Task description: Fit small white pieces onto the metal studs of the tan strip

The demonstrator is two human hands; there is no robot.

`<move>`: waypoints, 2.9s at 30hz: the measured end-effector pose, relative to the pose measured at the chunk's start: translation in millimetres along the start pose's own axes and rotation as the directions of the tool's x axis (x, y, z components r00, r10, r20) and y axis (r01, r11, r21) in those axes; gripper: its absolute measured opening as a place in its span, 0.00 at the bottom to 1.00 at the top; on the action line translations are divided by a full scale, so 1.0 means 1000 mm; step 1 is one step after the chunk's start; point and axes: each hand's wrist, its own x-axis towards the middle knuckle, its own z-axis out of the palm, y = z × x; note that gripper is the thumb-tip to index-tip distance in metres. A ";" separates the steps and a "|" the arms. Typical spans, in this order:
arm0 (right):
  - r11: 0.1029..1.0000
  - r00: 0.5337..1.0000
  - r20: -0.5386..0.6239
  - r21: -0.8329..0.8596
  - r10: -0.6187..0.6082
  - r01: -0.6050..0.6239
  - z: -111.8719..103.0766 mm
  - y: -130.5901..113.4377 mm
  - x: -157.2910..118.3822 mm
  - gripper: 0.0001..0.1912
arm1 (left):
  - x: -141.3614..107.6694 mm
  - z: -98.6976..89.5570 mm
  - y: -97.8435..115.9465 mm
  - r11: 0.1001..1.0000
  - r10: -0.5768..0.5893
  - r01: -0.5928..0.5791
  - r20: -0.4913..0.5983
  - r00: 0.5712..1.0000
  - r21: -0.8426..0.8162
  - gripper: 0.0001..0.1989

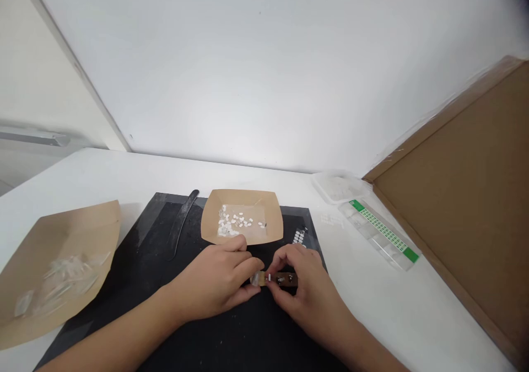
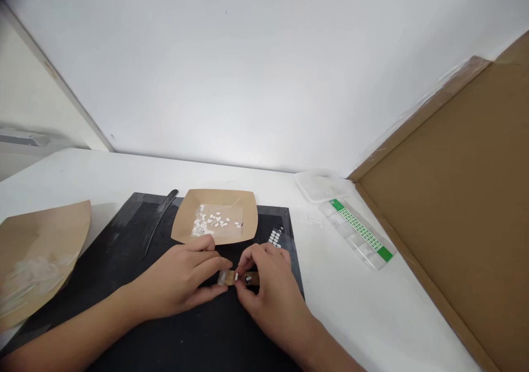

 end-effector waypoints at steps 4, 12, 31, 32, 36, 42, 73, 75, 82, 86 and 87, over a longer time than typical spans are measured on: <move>1.000 1.000 0.029 -0.006 -0.001 0.001 -0.003 0.001 0.001 0.11 | -0.001 0.000 0.001 1.000 0.002 -0.002 0.007 1.000 -0.002 0.08; 0.990 0.991 0.117 -0.124 -0.060 0.074 -0.023 0.014 0.001 0.11 | -0.001 0.000 0.000 1.000 -0.005 0.004 0.022 1.000 0.021 0.08; 0.970 0.947 -0.210 -0.055 -0.243 0.237 -0.012 0.027 0.000 0.10 | -0.001 -0.003 0.001 0.998 -0.007 0.008 -0.004 1.000 0.066 0.14; 0.967 0.940 -0.231 -0.043 -0.253 0.249 -0.014 0.028 0.000 0.10 | 0.000 -0.004 0.000 0.997 -0.001 0.002 -0.018 1.000 0.071 0.16; 0.938 0.925 -0.237 0.113 -0.296 0.329 -0.018 0.023 0.000 0.14 | 0.002 -0.012 0.003 0.996 0.081 -0.077 -0.135 0.988 0.035 0.20; 0.711 0.977 0.151 0.703 -0.150 0.000 -0.012 0.008 -0.010 0.29 | 0.002 -0.020 0.019 0.938 0.133 -0.202 -0.246 0.960 -0.281 0.20; 0.793 0.915 -0.230 0.458 -0.331 0.402 0.005 0.000 -0.019 0.08 | 0.009 -0.011 0.025 0.830 -0.142 -0.145 -0.456 0.879 -0.538 0.04; 0.801 0.910 -0.243 0.435 -0.335 0.411 0.005 0.000 -0.021 0.09 | 0.009 -0.011 0.028 0.848 -0.138 -0.149 -0.484 0.864 -0.509 0.04; 0.698 0.927 -0.252 0.609 -0.279 0.376 0.012 0.001 -0.024 0.10 | 0.007 -0.016 0.042 0.917 -0.140 -0.114 -0.574 0.806 -0.383 0.03; 0.628 0.959 -0.200 0.725 -0.200 0.282 0.015 -0.001 -0.023 0.05 | 0.006 -0.016 0.047 0.942 -0.148 -0.070 -0.593 0.792 -0.328 0.04; 0.603 0.966 -0.189 0.755 -0.179 0.259 0.015 -0.002 -0.022 0.04 | 0.006 -0.016 0.047 0.948 -0.139 -0.067 -0.593 0.793 -0.312 0.05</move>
